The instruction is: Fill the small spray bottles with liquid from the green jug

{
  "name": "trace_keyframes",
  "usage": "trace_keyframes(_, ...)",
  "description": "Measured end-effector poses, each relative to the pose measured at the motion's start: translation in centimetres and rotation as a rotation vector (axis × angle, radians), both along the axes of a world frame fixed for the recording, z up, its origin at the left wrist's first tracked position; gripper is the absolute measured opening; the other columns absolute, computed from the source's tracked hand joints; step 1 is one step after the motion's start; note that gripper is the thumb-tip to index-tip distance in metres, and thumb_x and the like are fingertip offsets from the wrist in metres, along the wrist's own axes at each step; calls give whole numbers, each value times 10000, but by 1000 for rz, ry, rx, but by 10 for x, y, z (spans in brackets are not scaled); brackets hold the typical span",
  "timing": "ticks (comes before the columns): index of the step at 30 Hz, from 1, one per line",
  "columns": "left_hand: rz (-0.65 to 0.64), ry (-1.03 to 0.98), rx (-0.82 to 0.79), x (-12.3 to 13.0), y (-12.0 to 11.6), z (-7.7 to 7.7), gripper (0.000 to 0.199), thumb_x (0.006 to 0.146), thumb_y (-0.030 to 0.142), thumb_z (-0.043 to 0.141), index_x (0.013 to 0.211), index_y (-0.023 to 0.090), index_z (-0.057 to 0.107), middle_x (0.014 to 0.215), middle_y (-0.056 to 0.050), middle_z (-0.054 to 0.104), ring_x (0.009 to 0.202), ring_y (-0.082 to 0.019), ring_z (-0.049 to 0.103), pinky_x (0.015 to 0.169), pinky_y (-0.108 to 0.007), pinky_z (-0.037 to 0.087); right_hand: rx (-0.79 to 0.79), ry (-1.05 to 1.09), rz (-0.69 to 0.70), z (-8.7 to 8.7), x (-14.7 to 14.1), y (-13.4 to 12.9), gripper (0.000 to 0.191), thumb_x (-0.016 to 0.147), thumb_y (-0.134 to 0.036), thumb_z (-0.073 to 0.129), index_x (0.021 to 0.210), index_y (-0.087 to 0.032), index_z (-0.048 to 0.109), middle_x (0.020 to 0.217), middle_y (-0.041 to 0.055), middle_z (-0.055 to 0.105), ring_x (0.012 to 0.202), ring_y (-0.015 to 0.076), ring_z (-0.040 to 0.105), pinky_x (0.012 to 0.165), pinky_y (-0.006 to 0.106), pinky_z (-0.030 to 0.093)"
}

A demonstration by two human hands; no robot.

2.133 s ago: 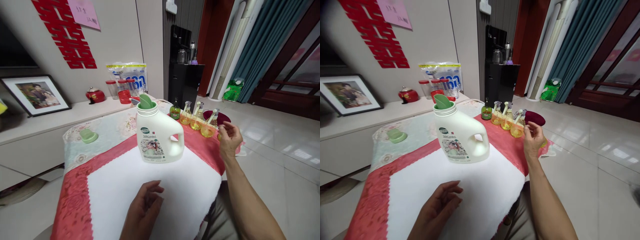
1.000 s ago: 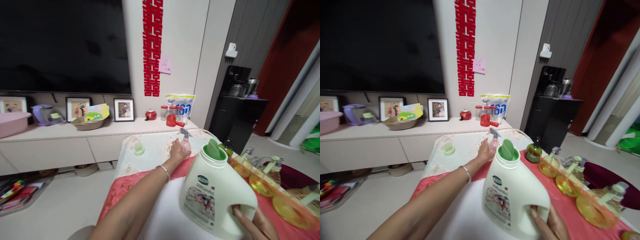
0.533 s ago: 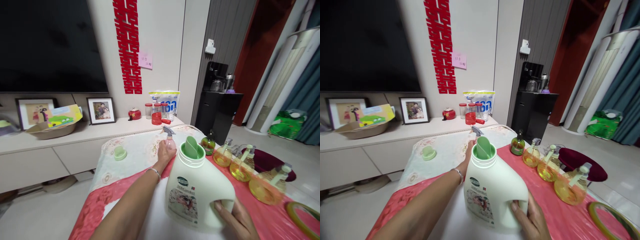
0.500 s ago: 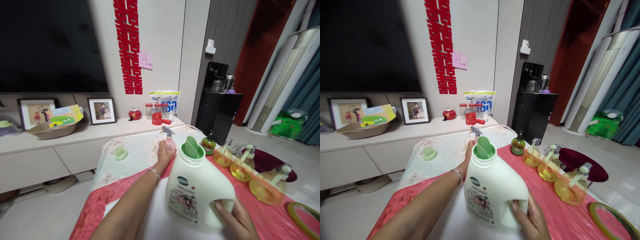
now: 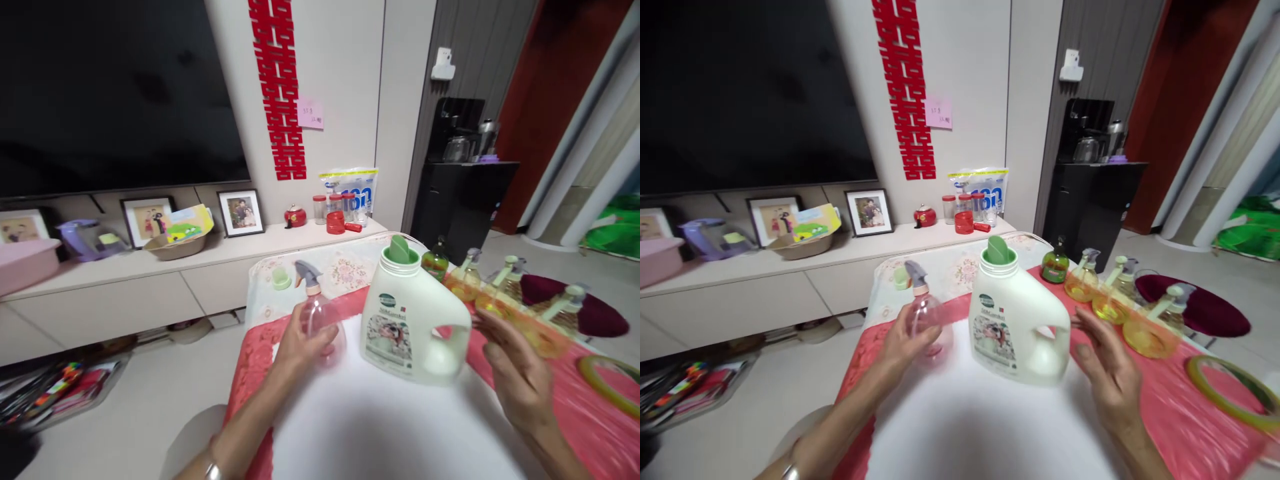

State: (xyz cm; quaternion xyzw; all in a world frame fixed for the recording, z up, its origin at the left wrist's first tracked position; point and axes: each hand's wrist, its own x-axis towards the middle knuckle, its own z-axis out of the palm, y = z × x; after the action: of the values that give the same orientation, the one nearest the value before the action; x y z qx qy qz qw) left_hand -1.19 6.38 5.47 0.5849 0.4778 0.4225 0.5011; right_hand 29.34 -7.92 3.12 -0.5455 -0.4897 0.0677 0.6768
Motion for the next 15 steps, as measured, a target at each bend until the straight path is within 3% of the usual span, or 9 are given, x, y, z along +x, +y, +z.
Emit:
trace_keyframes(3,50,-59,-54,-15,-55,-11,813,615,486,803,1322,218,504,1163,-113,662,1066,-288,661,814,-373,595,121,-159,-60,29,-42,-18,226,939,-277,606,1143,-187,641,1081,89,635,1029,180,619,891,276,511)
trace_keyframes(7,85,-84,-78,-9,-108,-24,830,613,573,780,1320,236,505,1165,-106,673,1083,-323,671,878,-440,589,38,-332,198,53,-116,-23,152,975,-217,544,1084,-200,648,1044,49,648,1009,126,617,887,230,501)
trace_keyframes(10,86,-43,60,-1,-130,-29,783,628,551,777,1305,256,518,1269,-102,642,1151,-336,645,947,-454,562,-95,-265,418,52,-154,-17,341,954,-391,595,1203,-160,628,1141,86,633,1064,160,601,938,272,494)
trace_keyframes(12,92,8,170,1,-136,-31,745,633,504,780,1291,257,533,1267,-109,632,1153,-347,634,943,-463,561,-156,-172,534,48,-167,-14,443,911,-500,625,1167,-139,635,1127,94,632,1041,178,597,930,289,490)
trace_keyframes(15,116,127,267,4,-138,-32,681,600,455,784,1219,240,600,1226,-133,636,1154,-382,607,958,-504,546,-207,-23,619,43,-176,-13,430,879,-523,641,1095,-152,645,1137,79,637,1049,178,599,949,289,478)
